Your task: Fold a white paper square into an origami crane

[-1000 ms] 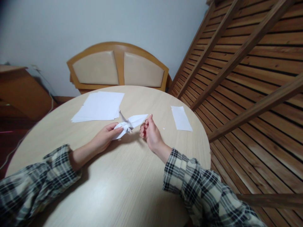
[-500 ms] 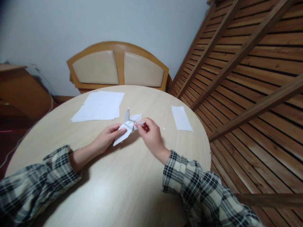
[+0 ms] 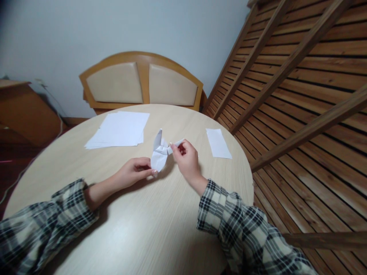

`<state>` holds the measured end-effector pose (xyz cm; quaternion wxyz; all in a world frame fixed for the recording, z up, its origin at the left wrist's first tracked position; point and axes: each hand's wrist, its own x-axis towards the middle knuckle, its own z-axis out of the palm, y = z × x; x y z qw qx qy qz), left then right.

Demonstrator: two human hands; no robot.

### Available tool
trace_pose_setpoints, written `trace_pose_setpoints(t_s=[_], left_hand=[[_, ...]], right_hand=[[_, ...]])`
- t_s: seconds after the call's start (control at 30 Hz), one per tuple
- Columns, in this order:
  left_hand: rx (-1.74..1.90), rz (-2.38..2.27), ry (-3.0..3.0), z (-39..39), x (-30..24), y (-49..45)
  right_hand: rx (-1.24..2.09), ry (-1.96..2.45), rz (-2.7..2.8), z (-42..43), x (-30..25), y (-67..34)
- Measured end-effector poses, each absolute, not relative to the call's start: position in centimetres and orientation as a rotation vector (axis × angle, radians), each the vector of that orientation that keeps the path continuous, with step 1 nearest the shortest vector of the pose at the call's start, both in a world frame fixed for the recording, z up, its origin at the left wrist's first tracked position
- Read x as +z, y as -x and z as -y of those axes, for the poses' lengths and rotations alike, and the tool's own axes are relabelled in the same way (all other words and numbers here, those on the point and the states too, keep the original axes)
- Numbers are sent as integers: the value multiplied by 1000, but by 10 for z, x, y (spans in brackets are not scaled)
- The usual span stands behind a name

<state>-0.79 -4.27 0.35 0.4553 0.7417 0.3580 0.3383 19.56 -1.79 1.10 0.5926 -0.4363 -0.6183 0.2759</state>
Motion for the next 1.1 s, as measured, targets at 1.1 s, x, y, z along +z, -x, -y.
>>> trace_pose_setpoints(t_s=[1.1], left_hand=[[739,-849,-1800,53,10,6]], right_hand=[[152,1029,1768,18,13,-205]])
